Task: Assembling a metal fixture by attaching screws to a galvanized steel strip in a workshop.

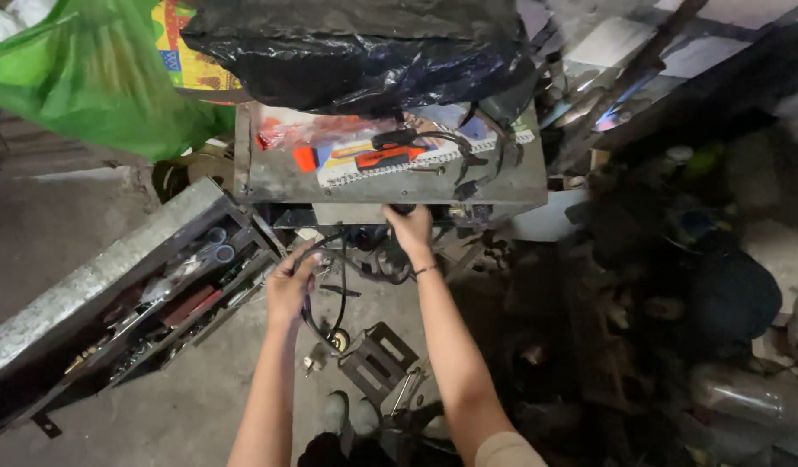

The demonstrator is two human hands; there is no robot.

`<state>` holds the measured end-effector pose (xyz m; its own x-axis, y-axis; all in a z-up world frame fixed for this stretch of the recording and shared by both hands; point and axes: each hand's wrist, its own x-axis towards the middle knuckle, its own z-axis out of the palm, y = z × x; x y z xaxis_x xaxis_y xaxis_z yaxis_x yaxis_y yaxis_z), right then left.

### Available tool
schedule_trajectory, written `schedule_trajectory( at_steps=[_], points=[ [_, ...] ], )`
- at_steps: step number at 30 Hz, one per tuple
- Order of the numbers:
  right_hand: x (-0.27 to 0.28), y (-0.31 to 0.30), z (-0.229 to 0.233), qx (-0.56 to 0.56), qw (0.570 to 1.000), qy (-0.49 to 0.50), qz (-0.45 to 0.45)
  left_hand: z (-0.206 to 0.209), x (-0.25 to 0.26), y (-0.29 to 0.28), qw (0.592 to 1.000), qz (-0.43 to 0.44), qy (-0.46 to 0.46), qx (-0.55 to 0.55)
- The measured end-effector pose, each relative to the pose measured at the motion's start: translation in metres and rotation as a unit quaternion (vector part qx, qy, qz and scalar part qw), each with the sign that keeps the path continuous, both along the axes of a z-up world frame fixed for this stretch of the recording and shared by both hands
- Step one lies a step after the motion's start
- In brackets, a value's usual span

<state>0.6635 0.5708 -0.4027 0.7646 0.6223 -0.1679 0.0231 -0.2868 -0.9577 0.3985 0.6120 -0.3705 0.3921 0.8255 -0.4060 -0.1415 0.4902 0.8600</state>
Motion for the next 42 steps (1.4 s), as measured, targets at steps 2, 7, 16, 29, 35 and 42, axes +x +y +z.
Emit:
schedule_trajectory(
  at_steps=[2,7,16,29,35,42],
  points=[
    [0.028,0.014,-0.039,0.024,0.991,-0.126,0.028,-0.003,0.001,0.008,1.000,0.005,-0.008,0.006],
    [0.095,0.044,-0.131,-0.093,0.921,-0.368,0.086,-0.002,0.008,0.022,1.000,0.004,0.001,0.021],
    [0.108,0.045,-0.148,-0.127,0.864,-0.470,0.124,-0.002,0.015,0.015,0.989,-0.035,0.101,0.098],
    [0.042,0.022,-0.052,-0.179,0.909,-0.366,0.086,-0.026,0.033,-0.020,0.988,-0.018,0.119,0.097],
    [-0.052,-0.058,0.053,-0.008,0.925,-0.373,0.073,-0.011,0.032,-0.026,0.996,-0.007,0.081,0.039],
    [-0.190,-0.160,0.027,0.125,0.968,-0.045,0.213,-0.014,0.036,-0.039,0.998,0.045,-0.018,-0.032]
  ],
)
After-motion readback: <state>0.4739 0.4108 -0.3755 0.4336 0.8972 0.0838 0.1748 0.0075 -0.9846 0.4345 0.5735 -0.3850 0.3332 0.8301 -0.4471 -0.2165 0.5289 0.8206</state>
